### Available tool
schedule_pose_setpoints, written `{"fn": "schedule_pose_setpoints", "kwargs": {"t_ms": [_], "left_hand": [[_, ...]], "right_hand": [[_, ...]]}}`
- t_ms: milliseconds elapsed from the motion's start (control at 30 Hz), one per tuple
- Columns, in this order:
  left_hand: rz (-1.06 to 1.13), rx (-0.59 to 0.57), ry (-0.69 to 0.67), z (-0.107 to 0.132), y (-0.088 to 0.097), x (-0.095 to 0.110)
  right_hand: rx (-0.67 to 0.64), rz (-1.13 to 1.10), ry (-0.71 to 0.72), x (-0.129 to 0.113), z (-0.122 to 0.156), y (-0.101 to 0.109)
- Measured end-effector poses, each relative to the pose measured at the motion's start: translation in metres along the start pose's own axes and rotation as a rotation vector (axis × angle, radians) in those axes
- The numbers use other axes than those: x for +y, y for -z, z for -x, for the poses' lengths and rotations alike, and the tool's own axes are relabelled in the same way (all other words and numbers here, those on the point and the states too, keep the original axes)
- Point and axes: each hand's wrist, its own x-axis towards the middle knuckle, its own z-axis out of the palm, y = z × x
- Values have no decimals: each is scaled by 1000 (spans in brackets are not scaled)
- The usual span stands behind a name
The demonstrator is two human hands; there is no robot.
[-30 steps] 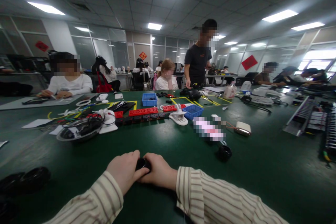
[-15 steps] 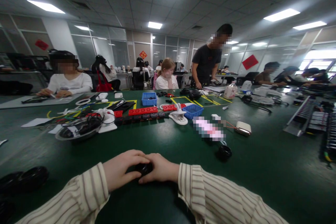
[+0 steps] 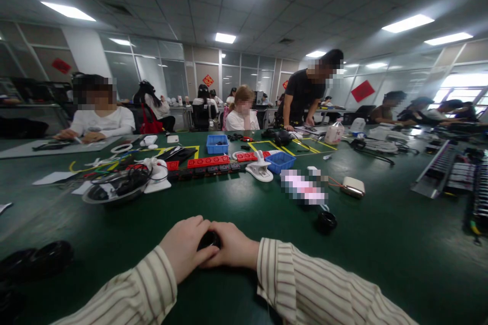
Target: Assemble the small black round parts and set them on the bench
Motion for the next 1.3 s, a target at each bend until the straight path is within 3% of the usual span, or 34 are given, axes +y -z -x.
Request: {"fn": "schedule_pose_setpoints", "kwargs": {"t_ms": [200, 367, 633, 767, 933, 1133, 1300], "left_hand": [[91, 34, -151, 1, 9, -6], [206, -54, -253, 2, 13, -16], [218, -158, -238, -1, 10, -16], [117, -128, -99, -2, 7, -5], [-60, 13, 48, 1, -3, 9], [-72, 60, 11, 1, -3, 5], [118, 53, -175, 1, 4, -10]], "right_hand": [[-91, -2, 41, 0, 0, 9], [-178, -7, 19, 6, -2, 13], [-166, -40, 28, 7, -2, 10], [-29, 79, -76, 3, 0, 0], [134, 322, -143, -3, 1, -11], [55, 247, -80, -2, 0, -2], [-91, 77, 49, 2, -1, 13]]}}
